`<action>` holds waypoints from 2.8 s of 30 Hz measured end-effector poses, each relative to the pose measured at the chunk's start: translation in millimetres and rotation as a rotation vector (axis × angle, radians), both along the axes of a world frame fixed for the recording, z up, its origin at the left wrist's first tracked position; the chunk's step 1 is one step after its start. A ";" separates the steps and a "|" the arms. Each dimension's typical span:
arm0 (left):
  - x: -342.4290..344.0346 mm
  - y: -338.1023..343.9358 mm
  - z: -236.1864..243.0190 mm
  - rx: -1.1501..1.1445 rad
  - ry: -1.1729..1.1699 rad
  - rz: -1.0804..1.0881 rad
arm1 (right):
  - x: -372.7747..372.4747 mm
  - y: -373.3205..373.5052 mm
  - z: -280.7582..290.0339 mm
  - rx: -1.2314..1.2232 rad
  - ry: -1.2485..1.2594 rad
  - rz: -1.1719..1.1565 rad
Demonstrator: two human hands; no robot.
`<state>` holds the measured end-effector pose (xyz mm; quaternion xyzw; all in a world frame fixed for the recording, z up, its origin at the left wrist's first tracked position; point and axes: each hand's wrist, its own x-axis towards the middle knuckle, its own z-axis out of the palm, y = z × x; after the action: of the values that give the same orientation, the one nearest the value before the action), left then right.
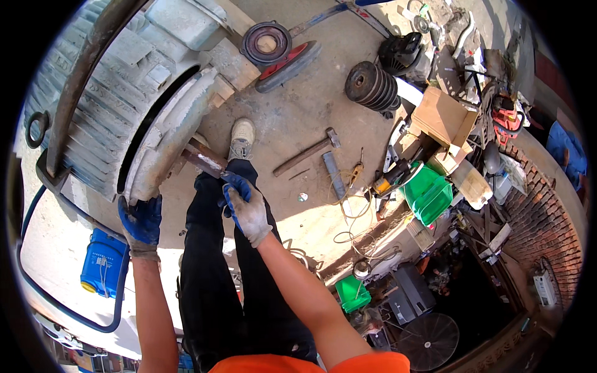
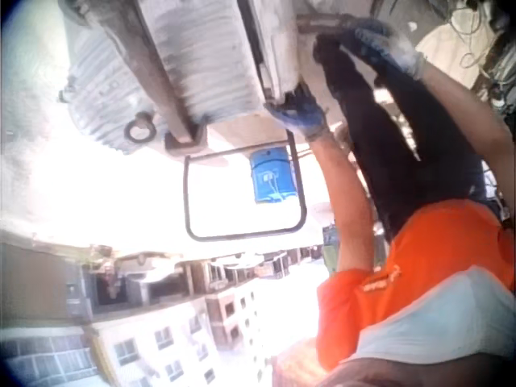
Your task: The person works on a large electric motor mounted on a blue hand truck, using a hammer and a metal rod to strike the shaft and housing. They repeatedly adjust the motor's position, remove and reinsert the metal rod, and use a wrench to tighten bolts on the motor casing.
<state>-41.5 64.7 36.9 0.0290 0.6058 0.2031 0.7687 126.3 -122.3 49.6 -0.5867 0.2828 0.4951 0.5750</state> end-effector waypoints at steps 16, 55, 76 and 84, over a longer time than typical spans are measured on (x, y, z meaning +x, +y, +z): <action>6.7 15.5 79.6 0.276 0.166 -0.894 | -44.6 -110.6 32.8 -0.224 -0.177 -0.288; 123.9 -12.3 89.8 -0.033 0.423 -1.764 | -81.8 -409.2 66.1 -0.428 0.123 -0.528; 438.6 -196.6 95.9 0.254 0.883 -2.048 | 309.7 -769.0 -4.2 -0.752 -0.358 -1.054; 450.1 -259.7 124.2 0.185 1.187 -1.766 | 488.5 -949.4 -225.7 -1.145 -0.434 -0.215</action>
<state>408.6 -195.0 161.1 0.6102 0.6297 -0.4271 0.2204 614.8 -1071.7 -176.1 -0.8575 0.4379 0.0734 0.2600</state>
